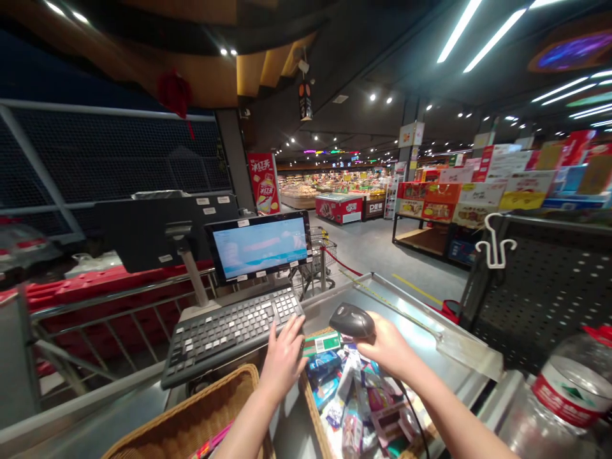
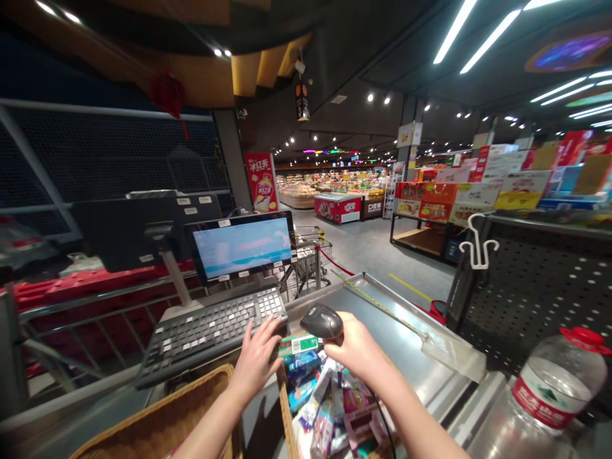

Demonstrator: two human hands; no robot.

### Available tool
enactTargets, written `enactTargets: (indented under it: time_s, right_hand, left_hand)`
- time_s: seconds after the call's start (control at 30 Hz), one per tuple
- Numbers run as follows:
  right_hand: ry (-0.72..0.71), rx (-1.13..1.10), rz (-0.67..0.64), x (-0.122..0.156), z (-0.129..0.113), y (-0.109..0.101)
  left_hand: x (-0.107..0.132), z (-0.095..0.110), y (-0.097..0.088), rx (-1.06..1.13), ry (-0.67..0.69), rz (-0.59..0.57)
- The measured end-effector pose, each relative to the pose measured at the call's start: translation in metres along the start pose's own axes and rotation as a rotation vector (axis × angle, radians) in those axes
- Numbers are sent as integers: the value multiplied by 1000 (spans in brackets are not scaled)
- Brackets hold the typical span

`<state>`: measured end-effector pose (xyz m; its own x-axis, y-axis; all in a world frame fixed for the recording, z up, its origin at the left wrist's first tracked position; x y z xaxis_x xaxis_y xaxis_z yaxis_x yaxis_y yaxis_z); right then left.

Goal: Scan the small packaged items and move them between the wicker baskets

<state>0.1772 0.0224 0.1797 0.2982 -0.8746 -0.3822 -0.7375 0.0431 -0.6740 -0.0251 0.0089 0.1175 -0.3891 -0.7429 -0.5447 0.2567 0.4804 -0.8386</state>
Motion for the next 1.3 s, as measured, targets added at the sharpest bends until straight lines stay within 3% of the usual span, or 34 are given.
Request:
enactTargets:
  time_s: [0.33, 0.63, 1.3]
  right_hand:
    - [-105, -24, 66, 0, -39, 8]
    - [-202, -67, 41, 0, -76, 22]
    - [-311, -96, -97, 3, -127, 64]
  left_hand:
    - [8, -23, -51, -89, -56, 36]
    - [19, -45, -90, -152, -108, 109]
    - [64, -81, -143, -273, -203, 175]
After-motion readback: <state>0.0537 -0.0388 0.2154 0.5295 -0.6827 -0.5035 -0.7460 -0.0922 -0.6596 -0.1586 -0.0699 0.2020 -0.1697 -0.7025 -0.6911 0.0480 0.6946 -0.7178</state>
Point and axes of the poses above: each hand's wrist, its own x-axis away from the middle knuckle, its own y-axis out of the palm, z = x × y, the point moved 10 cm from there along -x, towards the middle knuckle
